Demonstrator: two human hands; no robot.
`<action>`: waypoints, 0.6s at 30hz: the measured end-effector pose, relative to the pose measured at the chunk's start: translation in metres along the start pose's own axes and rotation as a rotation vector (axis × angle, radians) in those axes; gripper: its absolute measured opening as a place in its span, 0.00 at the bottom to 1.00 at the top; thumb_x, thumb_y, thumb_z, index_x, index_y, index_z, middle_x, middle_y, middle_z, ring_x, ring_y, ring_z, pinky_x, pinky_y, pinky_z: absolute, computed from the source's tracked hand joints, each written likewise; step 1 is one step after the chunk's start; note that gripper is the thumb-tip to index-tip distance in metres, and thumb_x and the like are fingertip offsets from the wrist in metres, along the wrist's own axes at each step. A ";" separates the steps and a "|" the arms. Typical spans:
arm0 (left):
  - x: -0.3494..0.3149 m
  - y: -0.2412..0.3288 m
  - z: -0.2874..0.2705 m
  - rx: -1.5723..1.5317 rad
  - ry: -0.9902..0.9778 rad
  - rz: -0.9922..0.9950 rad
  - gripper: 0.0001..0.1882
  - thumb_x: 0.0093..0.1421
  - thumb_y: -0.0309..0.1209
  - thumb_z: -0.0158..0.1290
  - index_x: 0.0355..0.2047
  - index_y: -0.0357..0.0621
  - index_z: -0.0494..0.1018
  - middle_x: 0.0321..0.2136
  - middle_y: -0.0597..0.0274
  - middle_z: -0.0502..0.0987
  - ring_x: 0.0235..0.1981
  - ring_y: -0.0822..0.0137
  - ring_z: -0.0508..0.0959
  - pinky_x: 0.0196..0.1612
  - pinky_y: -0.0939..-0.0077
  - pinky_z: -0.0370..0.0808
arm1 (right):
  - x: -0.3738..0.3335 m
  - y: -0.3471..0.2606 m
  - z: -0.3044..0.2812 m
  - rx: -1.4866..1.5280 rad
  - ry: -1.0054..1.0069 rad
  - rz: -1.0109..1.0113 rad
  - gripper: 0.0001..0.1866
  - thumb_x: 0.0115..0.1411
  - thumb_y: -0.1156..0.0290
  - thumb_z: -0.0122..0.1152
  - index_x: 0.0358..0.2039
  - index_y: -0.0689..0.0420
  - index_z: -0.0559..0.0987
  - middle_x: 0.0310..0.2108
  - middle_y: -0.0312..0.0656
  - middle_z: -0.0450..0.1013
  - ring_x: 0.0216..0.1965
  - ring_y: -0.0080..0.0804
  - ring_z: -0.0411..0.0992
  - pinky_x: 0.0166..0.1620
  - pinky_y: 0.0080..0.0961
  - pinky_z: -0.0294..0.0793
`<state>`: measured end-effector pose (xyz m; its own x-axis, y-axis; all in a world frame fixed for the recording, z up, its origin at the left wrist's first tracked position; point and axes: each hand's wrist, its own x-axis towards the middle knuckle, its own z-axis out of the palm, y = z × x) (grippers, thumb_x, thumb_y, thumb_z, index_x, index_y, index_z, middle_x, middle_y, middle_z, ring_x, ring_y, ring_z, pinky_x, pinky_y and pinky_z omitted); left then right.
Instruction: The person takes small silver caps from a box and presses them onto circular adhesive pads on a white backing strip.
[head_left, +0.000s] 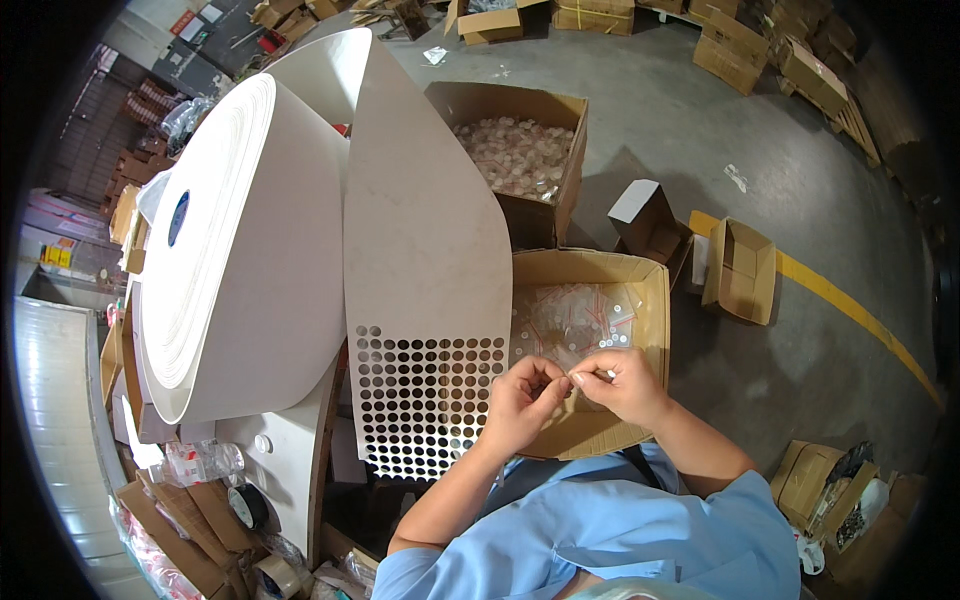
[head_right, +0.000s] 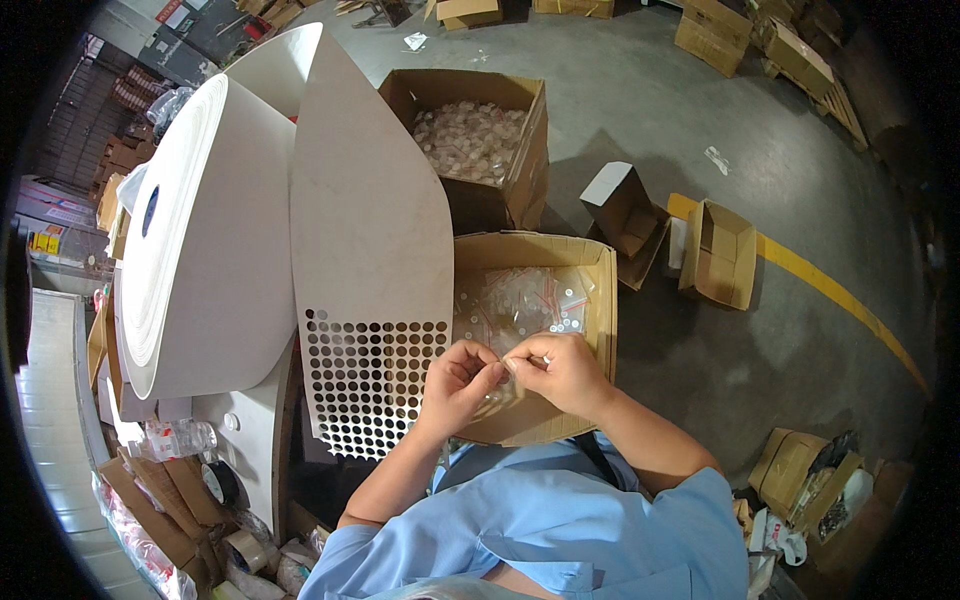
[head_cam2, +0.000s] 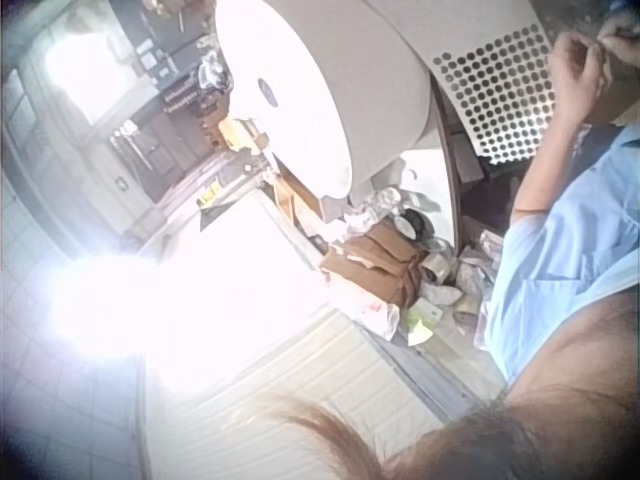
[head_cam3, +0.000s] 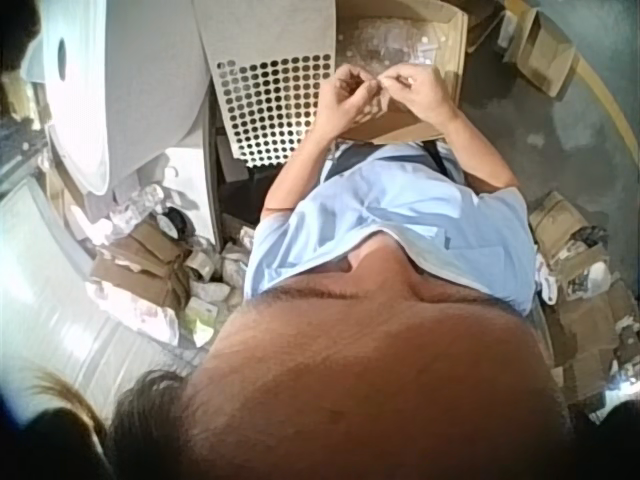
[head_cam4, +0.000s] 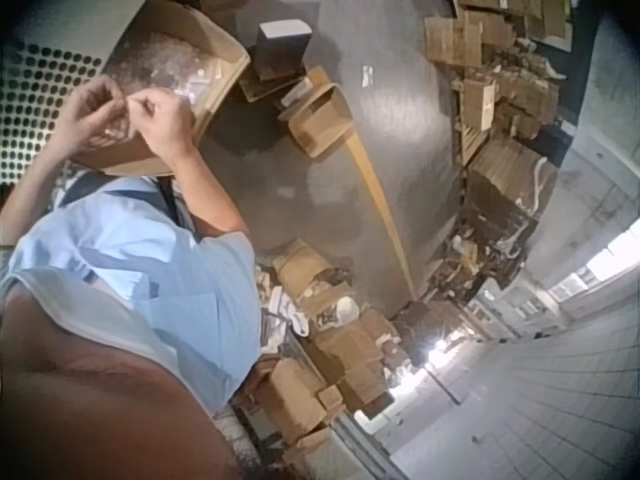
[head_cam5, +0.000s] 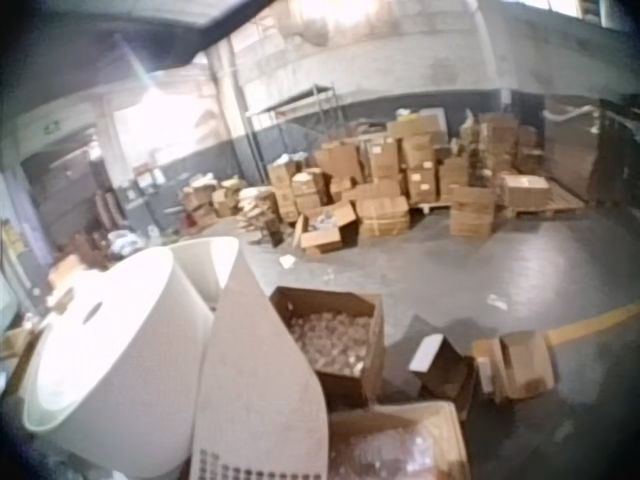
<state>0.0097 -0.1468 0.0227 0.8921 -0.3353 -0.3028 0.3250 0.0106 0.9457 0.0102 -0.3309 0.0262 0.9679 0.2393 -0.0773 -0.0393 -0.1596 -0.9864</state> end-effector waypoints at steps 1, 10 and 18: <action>0.001 0.000 0.001 -0.030 0.014 0.024 0.03 0.59 0.22 0.53 0.31 0.34 0.71 0.26 0.66 0.75 0.28 0.79 0.72 0.32 0.86 0.69 | 0.000 0.004 -0.001 0.057 -0.015 0.041 0.05 0.53 0.75 0.60 0.29 0.63 0.80 0.21 0.40 0.74 0.21 0.19 0.69 0.25 0.20 0.67; 0.002 -0.003 0.002 0.173 0.070 0.226 0.10 0.58 0.21 0.54 0.40 0.38 0.68 0.31 0.67 0.73 0.32 0.79 0.72 0.35 0.86 0.69 | 0.001 0.013 -0.002 0.293 -0.105 0.226 0.08 0.57 0.72 0.59 0.31 0.64 0.79 0.22 0.30 0.71 0.23 0.12 0.63 0.25 0.13 0.62; 0.006 -0.010 -0.008 -0.250 -0.179 -0.094 0.08 0.59 0.23 0.54 0.38 0.36 0.69 0.31 0.67 0.74 0.32 0.78 0.72 0.36 0.83 0.70 | 0.002 0.008 -0.017 0.883 -0.195 0.355 0.06 0.59 0.72 0.57 0.32 0.62 0.76 0.20 0.25 0.65 0.17 0.09 0.54 0.20 0.10 0.51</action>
<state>0.0140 -0.1417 0.0108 0.7923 -0.5059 -0.3411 0.4902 0.1950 0.8495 0.0161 -0.3481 0.0207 0.8086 0.4828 -0.3361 -0.5705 0.5041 -0.6483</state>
